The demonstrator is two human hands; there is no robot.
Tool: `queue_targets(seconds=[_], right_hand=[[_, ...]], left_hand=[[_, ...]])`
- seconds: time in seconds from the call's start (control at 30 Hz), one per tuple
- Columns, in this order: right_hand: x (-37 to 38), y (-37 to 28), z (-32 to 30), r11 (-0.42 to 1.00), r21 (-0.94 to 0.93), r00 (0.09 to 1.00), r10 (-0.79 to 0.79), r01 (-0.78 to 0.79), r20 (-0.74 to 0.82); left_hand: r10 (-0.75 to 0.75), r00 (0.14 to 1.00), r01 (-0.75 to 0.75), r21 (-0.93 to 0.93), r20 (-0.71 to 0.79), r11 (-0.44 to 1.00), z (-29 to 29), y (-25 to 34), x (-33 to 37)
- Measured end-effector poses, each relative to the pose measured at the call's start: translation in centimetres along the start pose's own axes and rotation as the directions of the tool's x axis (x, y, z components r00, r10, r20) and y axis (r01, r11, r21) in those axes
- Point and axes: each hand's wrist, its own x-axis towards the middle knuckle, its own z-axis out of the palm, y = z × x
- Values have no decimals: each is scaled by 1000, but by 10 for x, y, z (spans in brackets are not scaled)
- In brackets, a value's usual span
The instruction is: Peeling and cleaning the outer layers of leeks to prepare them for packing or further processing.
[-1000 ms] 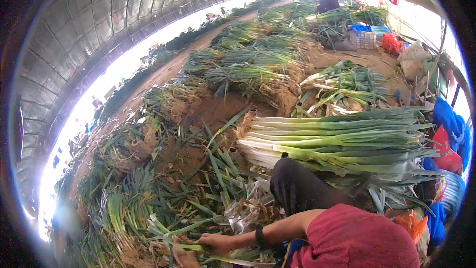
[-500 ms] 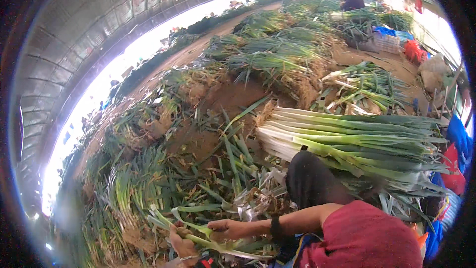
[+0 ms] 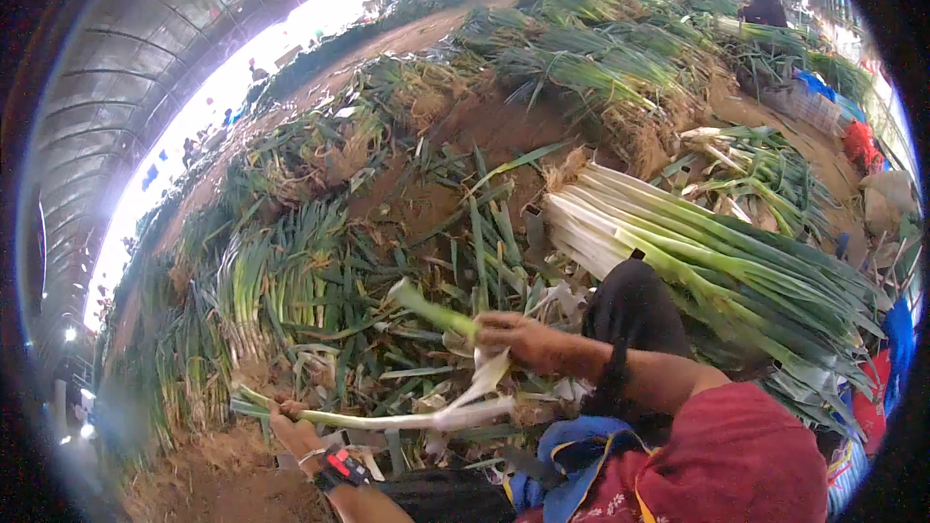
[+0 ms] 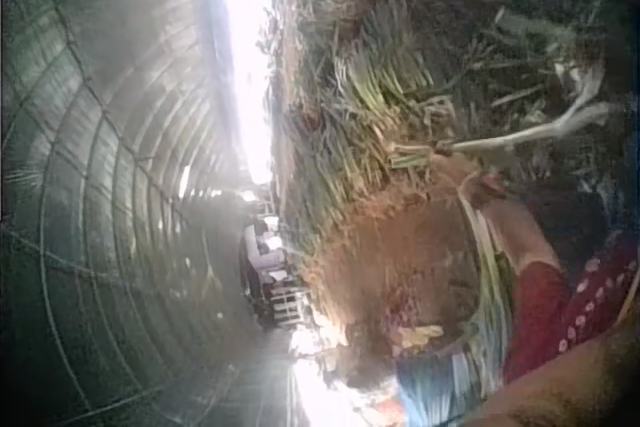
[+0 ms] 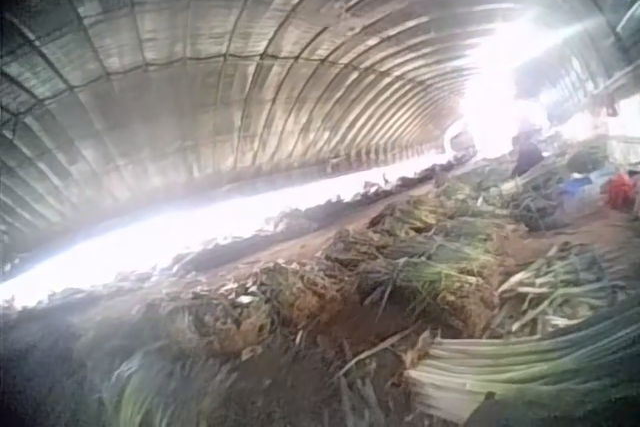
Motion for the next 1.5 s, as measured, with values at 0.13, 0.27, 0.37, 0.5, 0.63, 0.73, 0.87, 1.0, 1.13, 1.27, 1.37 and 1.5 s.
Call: queue_targets(seconds=[0.13, 0.27, 0.37, 0.5, 0.63, 0.73, 0.87, 1.0, 1.13, 1.27, 1.37, 1.5], right_hand=[[10, -29, -47, 892, 400, 975, -224, 210, -13], [18, -53, -74, 903, 383, 980, -156, 193, -126], [43, -23, -101, 995, -81, 949, -77, 55, -304], [59, 28, -57, 358, -927, 947, -241, -115, -211], [77, 75, 9, 472, -875, 990, 31, 105, 135], [64, 85, 77, 740, -672, 917, 256, 16, 305], [51, 98, 101, 579, -802, 948, 150, 146, 281], [42, 94, 98, 597, -792, 988, -11, 128, 152], [40, 95, 97, 661, -713, 972, -184, 232, 145], [40, 90, 100, 736, -650, 979, -189, 189, 70], [41, 84, 101, 751, -632, 978, -202, 193, 59], [46, 89, 93, 806, -562, 978, -209, 185, 23]], left_hand=[[122, 991, -124, 38, 59, 992, -46, 25, 45], [502, 788, -600, 626, 356, 498, -89, 24, 60], [500, 807, -546, 721, 315, 426, -51, 18, 22], [102, 994, -93, 221, -29, 971, -16, 14, 21], [54, 998, -52, 46, -42, 998, -11, 8, 23], [37, 999, -37, 16, 5, 999, -8, 4, 23], [66, 998, -66, 16, 14, 998, 6, -3, 10], [126, 992, -126, 9, -23, 992, 14, -2, 4], [154, 988, -153, 43, -15, 987, 2, 5, 8], [160, 987, -158, 65, -29, 985, 16, -5, -4], [157, 979, -159, 10, 129, 987, 34, -19, -24], [22, 925, -16, -18, 380, 1000, 41, -41, -39]])
